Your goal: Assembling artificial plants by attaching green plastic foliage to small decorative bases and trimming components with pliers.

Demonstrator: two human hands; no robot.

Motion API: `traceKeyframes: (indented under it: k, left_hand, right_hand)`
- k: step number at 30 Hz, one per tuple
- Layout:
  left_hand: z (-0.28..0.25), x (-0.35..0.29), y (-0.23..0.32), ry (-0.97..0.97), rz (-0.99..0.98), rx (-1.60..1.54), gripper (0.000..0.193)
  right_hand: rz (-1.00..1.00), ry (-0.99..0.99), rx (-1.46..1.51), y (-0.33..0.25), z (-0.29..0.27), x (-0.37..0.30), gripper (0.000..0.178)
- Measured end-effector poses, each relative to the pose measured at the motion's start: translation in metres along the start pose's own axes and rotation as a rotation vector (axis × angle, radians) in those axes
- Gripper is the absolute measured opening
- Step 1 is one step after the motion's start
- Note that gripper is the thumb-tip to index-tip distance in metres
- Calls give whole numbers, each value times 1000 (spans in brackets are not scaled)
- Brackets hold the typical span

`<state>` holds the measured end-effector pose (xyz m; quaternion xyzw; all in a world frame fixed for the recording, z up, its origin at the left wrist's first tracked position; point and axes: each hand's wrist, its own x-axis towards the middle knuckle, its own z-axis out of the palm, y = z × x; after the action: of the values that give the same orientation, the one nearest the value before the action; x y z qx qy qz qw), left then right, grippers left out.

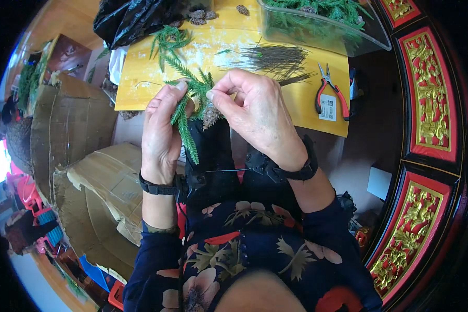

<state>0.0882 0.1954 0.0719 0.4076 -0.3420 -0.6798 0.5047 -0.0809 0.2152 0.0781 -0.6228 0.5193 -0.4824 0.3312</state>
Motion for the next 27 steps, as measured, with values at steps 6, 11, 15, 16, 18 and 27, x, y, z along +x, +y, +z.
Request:
traceKeyframes:
  k: [6, 11, 15, 16, 18, 27]
  left_hand:
    - [7, -1, -1, 80, -5, -5, 13]
    - [1, 0, -3, 71, -38, -70, 15]
    - [-4, 0, -6, 63, -34, -148, 13]
    - [-5, 0, -7, 56, -33, -181, 13]
    - [2, -1, -6, 103, -41, -181, 12]
    - [-3, -5, -10, -48, -57, -259, 14]
  right_hand:
    - [62, -16, 11, -4, -6, -9, 8]
    - [50, 1, 76, -1, -11, -17, 8]
    - [64, 12, 54, 2, -14, -21, 7]
    - [64, 12, 54, 2, -14, -22, 7]
    - [89, 18, 65, 3, -16, -24, 7]
    - [118, 12, 120, 1, -15, -23, 6]
